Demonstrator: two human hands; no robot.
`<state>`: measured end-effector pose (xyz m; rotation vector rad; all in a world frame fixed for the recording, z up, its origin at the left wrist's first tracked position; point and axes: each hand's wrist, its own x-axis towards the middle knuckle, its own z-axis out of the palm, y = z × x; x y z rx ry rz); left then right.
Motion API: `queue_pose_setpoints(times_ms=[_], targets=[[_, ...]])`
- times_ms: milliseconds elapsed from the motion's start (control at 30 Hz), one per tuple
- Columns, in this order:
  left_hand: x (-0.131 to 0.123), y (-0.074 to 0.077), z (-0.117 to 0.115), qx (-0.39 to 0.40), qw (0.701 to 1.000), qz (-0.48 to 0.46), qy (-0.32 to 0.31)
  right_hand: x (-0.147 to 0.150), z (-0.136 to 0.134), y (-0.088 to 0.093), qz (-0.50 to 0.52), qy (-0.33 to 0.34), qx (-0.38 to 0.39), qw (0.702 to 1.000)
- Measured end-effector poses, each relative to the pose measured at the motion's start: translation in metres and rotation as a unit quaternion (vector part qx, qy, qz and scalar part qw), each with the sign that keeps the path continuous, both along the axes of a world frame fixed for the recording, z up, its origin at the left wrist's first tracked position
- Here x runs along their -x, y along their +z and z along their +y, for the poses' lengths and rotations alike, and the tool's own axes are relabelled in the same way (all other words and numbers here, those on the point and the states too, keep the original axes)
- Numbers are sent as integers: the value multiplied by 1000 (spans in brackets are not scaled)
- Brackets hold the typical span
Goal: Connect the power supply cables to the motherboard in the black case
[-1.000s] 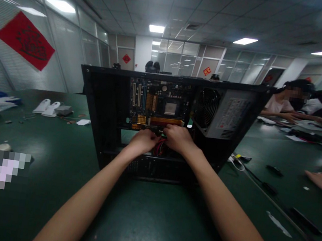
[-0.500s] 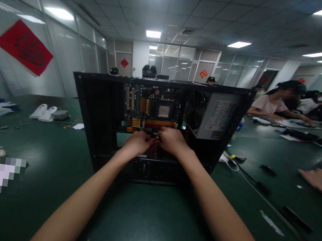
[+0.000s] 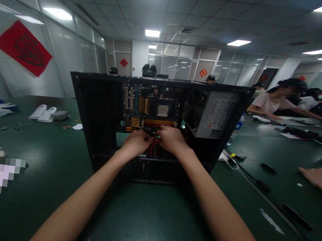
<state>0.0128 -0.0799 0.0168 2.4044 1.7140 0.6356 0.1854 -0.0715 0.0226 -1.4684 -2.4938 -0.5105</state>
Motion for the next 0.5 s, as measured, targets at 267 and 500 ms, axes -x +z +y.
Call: queue_pose_setpoints(times_ms=[267, 500], targets=[[0, -2, 3, 16, 1000, 17, 7, 2, 1, -1, -6, -13, 13, 1000], [-6, 3, 8, 29, 999, 33, -2, -3, 1, -2, 29, -6, 26, 999]])
